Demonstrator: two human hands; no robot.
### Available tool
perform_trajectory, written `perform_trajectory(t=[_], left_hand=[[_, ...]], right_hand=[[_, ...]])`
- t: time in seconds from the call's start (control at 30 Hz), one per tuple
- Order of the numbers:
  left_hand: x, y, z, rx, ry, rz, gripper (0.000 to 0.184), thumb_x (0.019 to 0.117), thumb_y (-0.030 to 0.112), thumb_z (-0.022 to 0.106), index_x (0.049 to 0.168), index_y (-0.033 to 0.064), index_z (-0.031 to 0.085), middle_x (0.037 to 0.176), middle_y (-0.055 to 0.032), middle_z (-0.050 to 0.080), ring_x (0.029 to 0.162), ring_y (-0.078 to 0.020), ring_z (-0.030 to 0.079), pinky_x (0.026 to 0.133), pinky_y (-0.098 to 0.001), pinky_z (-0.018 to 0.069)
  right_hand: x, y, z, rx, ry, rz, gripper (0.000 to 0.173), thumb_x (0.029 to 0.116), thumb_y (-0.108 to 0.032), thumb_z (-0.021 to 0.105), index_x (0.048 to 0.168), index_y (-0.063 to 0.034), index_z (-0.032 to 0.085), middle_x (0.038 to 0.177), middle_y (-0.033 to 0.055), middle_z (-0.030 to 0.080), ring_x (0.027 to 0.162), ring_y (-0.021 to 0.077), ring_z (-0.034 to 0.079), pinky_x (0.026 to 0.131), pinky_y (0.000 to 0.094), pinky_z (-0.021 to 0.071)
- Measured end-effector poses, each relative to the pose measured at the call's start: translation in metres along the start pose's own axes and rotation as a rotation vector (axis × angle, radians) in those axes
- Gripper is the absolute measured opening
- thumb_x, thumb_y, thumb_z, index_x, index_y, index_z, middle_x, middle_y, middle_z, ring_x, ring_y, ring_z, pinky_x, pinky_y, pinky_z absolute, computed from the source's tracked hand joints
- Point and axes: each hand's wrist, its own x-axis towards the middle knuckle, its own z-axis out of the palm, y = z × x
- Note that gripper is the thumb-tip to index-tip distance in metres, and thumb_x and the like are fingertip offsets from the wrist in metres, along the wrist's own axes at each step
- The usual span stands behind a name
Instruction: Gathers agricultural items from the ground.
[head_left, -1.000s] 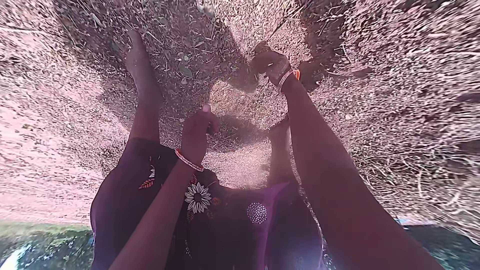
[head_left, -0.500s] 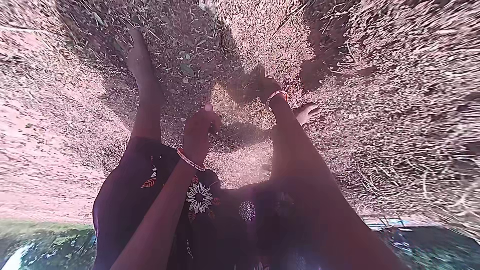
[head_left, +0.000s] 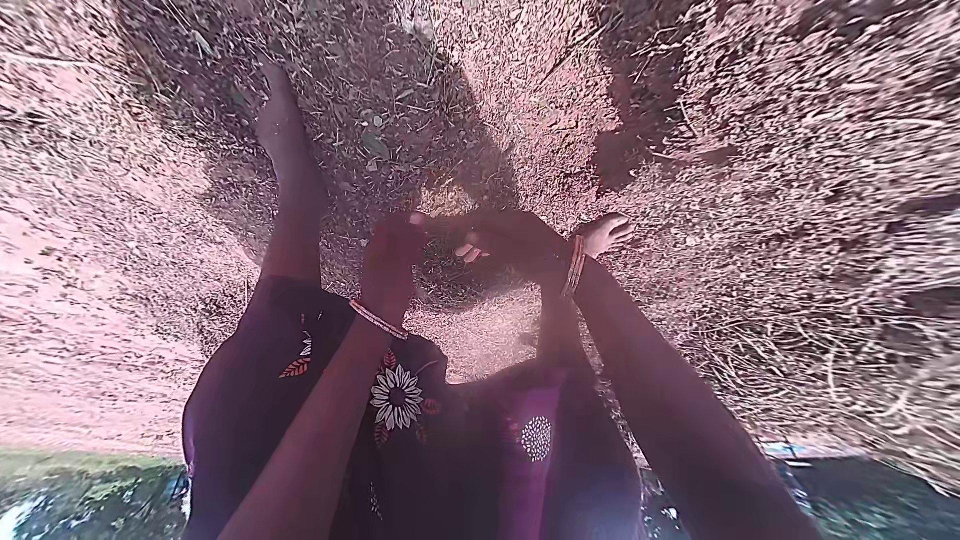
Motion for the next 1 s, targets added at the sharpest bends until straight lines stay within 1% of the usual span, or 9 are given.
perform_trajectory(t=[0.1,0.2,0.3,0.47,0.57,0.63,0.73,0.8,1.0], left_hand=[[-0.004,0.004,0.003,-0.040,-0.159,-0.153,0.041,0.1110,0.034,0.038,0.086,0.0136,0.062,0.081,0.0030,0.062,0.071,-0.0098,0.061,0.069,-0.0294,0.0562],[-0.006,0.006,0.004,-0.069,-0.399,-0.240,0.040,0.1110,0.024,0.039,0.081,0.0106,0.061,0.071,0.0019,0.059,0.062,-0.0086,0.058,0.060,-0.0241,0.0539],[-0.007,0.010,0.005,-0.040,-0.467,-0.319,0.036,0.1112,0.021,0.038,0.085,0.0091,0.060,0.073,0.0012,0.061,0.066,-0.0096,0.062,0.066,-0.0268,0.0580],[-0.003,0.005,0.001,-0.041,-0.140,-0.113,0.040,0.1106,0.032,0.036,0.083,0.0157,0.060,0.079,0.0052,0.059,0.073,-0.0078,0.059,0.070,-0.0279,0.0541],[0.001,0.008,-0.003,-0.189,0.048,-0.040,0.041,0.1110,0.035,0.031,0.084,0.0197,0.057,0.076,0.0082,0.059,0.072,-0.0063,0.059,0.073,-0.0281,0.0536],[0.002,0.010,-0.006,-0.218,0.102,0.003,0.044,0.1111,0.041,0.030,0.084,0.0211,0.057,0.077,0.0091,0.059,0.074,-0.0057,0.059,0.075,-0.0280,0.0529],[0.007,0.009,-0.005,-0.239,0.206,0.039,0.046,0.1118,0.033,0.027,0.081,0.0188,0.057,0.076,0.0076,0.061,0.077,-0.0077,0.062,0.078,-0.0306,0.0544],[0.010,0.008,-0.004,-0.245,0.233,0.047,0.046,0.1119,0.031,0.025,0.081,0.0183,0.057,0.077,0.0071,0.063,0.080,-0.0084,0.064,0.079,-0.0319,0.0551],[0.010,0.004,-0.005,-0.222,0.219,0.033,0.049,0.1121,0.036,0.023,0.082,0.0190,0.057,0.080,0.0062,0.062,0.084,-0.0104,0.063,0.084,-0.0358,0.0537]], right_hand=[[0.043,0.032,-0.040,-0.242,0.361,0.124,0.038,0.1053,-0.008,0.046,0.140,-0.0028,0.060,0.139,0.0176,0.064,0.127,0.0270,0.062,0.110,0.0456,0.0473],[0.103,0.078,-0.087,-0.344,0.591,0.403,0.055,0.0986,-0.005,0.051,0.154,-0.0096,0.048,0.151,0.0185,0.054,0.141,0.0342,0.052,0.117,0.0536,0.0398],[0.132,0.109,-0.074,-0.357,0.487,0.430,0.070,0.0985,-0.015,0.062,0.161,-0.0085,0.033,0.159,0.0238,0.042,0.147,0.0400,0.042,0.120,0.0557,0.0351],[0.077,0.091,-0.045,-0.437,0.182,0.339,0.048,0.0985,-0.005,0.062,0.145,0.0011,0.052,0.143,0.0291,0.056,0.132,0.0421,0.057,0.110,0.0578,0.0451],[0.046,0.085,-0.037,-0.501,0.326,0.634,0.065,0.0881,0.005,0.062,0.150,-0.0137,0.051,0.151,0.0262,0.048,0.133,0.0466,0.053,0.103,0.0665,0.0469],[0.034,0.083,-0.021,-0.508,0.462,0.598,0.051,0.0926,0.002,0.055,0.141,-0.0137,0.060,0.145,0.0226,0.055,0.124,0.0440,0.061,0.097,0.0660,0.0503],[0.036,0.072,0.024,-0.588,0.248,0.383,0.039,0.0982,0.000,0.055,0.136,-0.0059,0.065,0.136,0.0219,0.063,0.127,0.0390,0.061,0.105,0.0562,0.0500],[0.047,0.067,0.053,-0.627,0.136,0.284,0.045,0.0971,-0.003,0.060,0.142,-0.0070,0.061,0.145,0.0178,0.060,0.138,0.0360,0.054,0.115,0.0511,0.0432],[0.084,0.093,0.073,-0.636,0.331,0.346,0.043,0.1029,-0.013,0.057,0.146,-0.0142,0.059,0.151,0.0158,0.052,0.142,0.0400,0.045,0.112,0.0582,0.0417]])
